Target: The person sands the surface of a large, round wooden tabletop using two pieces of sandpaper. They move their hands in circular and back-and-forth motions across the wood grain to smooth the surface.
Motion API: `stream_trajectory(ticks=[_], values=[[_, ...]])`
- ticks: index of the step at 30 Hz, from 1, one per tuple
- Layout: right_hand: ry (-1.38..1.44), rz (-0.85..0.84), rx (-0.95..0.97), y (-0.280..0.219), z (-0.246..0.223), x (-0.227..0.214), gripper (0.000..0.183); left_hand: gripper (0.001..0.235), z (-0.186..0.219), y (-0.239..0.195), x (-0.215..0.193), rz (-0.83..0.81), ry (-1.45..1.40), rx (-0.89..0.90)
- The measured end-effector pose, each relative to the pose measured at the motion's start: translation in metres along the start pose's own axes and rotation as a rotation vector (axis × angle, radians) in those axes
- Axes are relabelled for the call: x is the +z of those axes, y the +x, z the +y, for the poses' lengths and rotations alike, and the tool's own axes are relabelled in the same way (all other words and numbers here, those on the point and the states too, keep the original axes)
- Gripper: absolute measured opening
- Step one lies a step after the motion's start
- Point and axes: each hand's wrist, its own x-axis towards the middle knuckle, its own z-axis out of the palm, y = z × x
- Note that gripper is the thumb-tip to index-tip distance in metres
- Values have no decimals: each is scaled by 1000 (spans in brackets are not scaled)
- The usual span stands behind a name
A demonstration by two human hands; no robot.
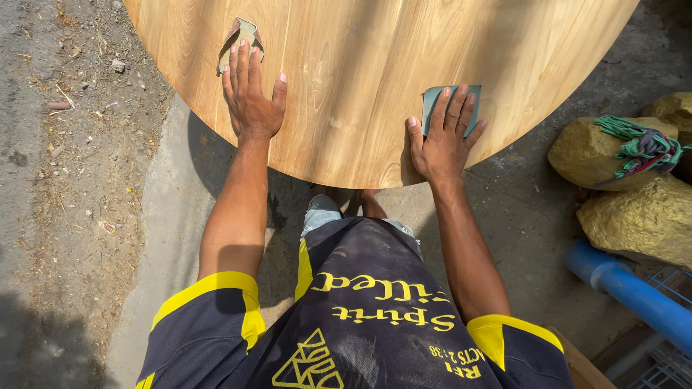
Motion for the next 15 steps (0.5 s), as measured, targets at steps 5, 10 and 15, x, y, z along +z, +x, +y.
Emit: stream_trajectory(ticks=[5, 10, 15], values=[[-7, -77, -25, -95, -11, 36, 76, 54, 4, -11, 2, 10, 75, -28], [-16, -88, -40, -24, -3, 13, 80, 60, 45, -62, 7, -55, 164, -121], [-84, -13, -100, -5, -5, 5, 70, 75, 97, -141, 12, -148, 145, -107]])
